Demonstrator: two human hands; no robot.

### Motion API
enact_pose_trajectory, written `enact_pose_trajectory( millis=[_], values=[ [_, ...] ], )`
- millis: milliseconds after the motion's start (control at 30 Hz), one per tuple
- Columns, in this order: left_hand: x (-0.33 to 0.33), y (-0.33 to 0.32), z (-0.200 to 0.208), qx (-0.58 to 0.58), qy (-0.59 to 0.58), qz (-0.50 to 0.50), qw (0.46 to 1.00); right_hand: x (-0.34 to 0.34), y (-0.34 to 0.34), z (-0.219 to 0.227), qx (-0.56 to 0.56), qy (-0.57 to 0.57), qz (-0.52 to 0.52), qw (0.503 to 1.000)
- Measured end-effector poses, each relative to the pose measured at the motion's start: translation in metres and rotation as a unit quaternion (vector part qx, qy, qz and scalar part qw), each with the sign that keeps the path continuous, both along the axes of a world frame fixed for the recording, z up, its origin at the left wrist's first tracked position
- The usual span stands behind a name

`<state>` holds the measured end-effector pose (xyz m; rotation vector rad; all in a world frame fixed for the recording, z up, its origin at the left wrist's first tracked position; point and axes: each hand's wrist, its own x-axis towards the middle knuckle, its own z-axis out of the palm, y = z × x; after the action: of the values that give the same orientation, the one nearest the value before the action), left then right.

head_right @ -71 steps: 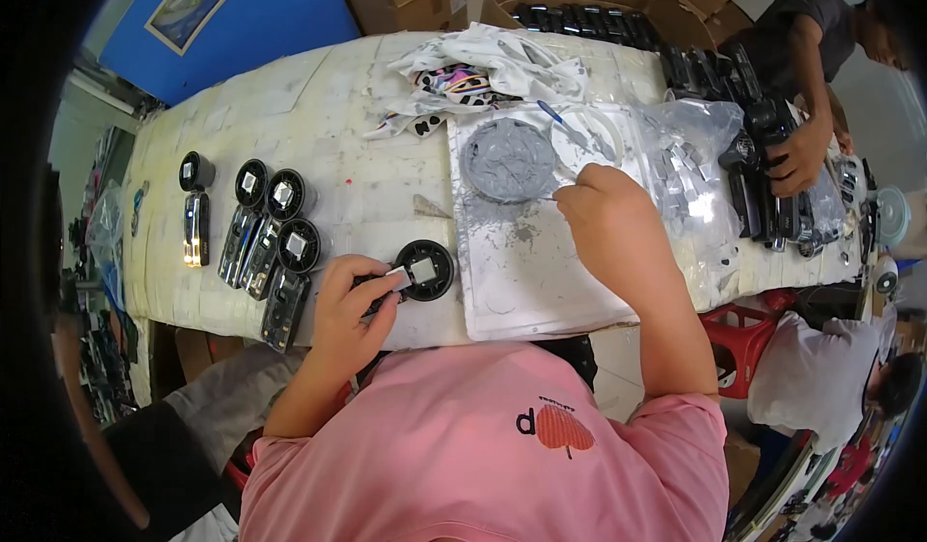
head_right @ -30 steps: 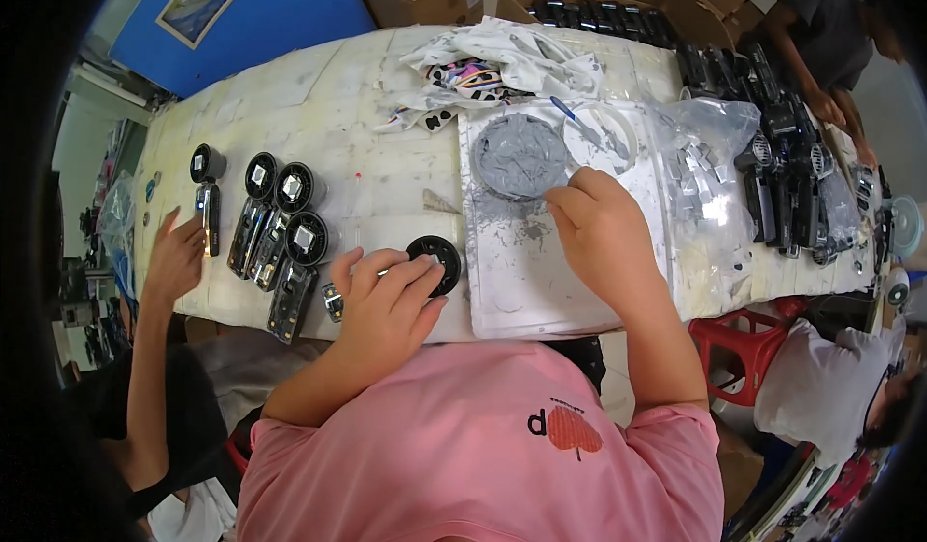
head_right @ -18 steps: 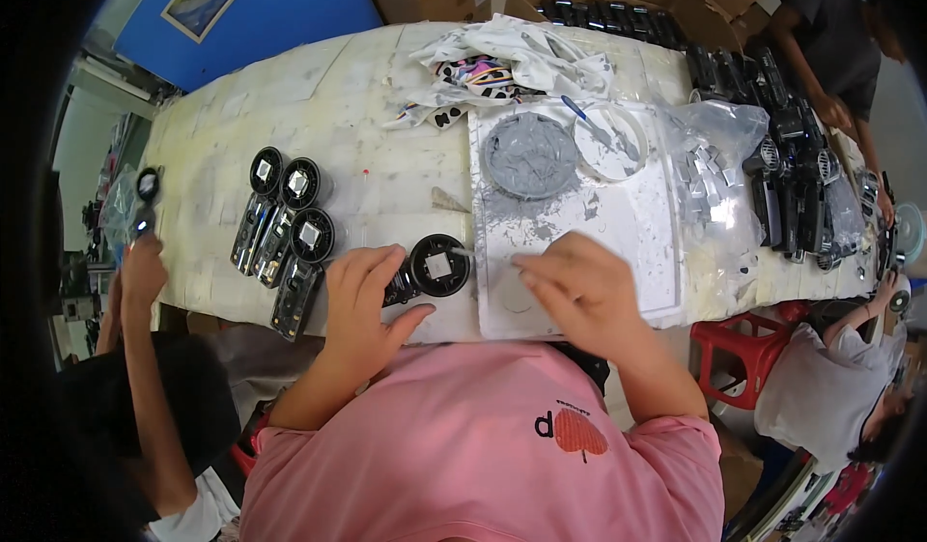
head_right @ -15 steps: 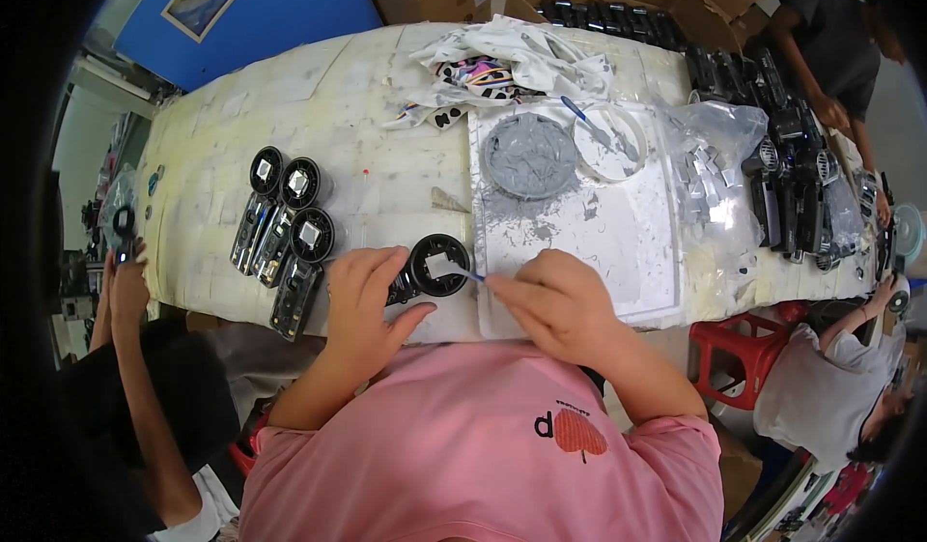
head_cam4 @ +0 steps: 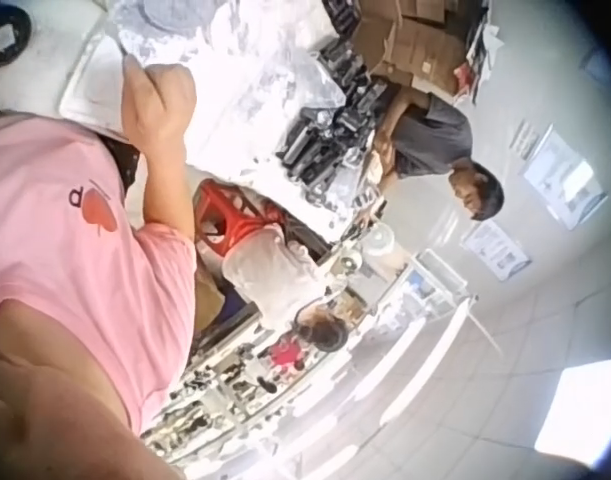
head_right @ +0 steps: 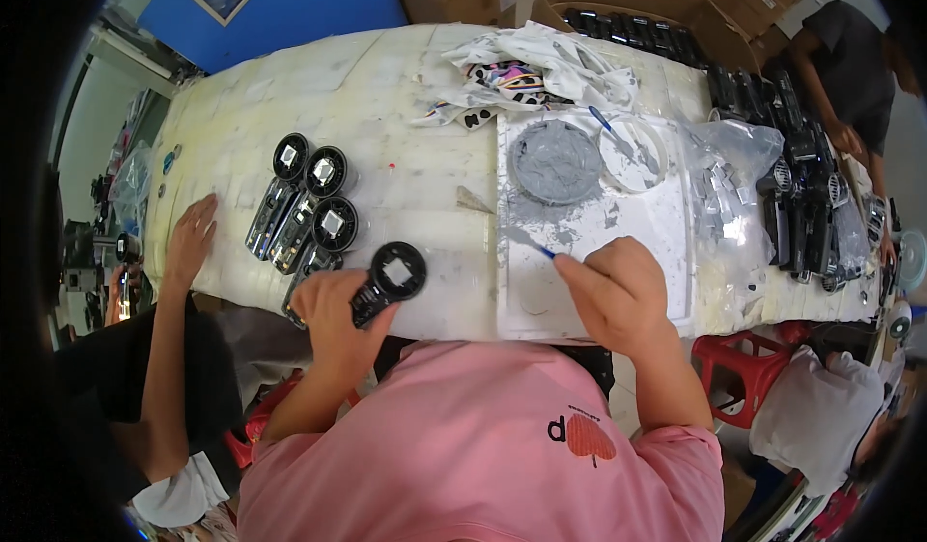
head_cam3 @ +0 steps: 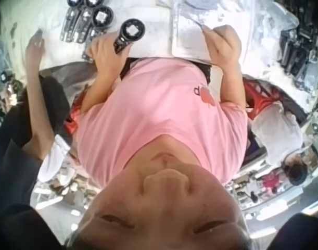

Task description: The person applies adhesive paste to small plastic electronic component housings using a brush tool.

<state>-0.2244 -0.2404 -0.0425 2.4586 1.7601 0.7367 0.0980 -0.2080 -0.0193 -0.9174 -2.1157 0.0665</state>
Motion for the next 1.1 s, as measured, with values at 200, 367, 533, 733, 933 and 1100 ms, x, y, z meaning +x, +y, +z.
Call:
enact_pose_trajectory(
  millis=[200, 367, 533, 733, 933, 1100],
  values=[
    [-0.02, 0.003, 0.001, -0.032, 0.014, 0.136, 0.99, -0.008, 0.003, -0.006, -0.013, 0.028, -0.006, 1.0],
    [-0.018, 0.012, 0.002, -0.035, -0.002, 0.07, 0.997, -0.018, 0.008, -0.007, -0.035, 0.043, -0.021, 0.998],
    [-0.019, 0.035, 0.007, -0.084, 0.04, 0.11, 0.99, -0.013, 0.012, -0.011, -0.06, 0.072, -0.139, 0.986],
    [-0.023, 0.059, -0.005, -0.084, 0.054, 0.203, 0.974, 0.012, 0.025, -0.03, -0.081, 0.009, -0.246, 0.966],
    [-0.082, 0.098, -0.023, -0.05, 0.104, 0.325, 0.939, 0.016, 0.025, -0.02, -0.169, -0.036, -0.2, 0.965],
    [-0.137, 0.124, -0.029, -0.046, 0.091, 0.429, 0.898, 0.09, 0.029, -0.007, -0.103, 0.061, -0.351, 0.929]
  ],
)
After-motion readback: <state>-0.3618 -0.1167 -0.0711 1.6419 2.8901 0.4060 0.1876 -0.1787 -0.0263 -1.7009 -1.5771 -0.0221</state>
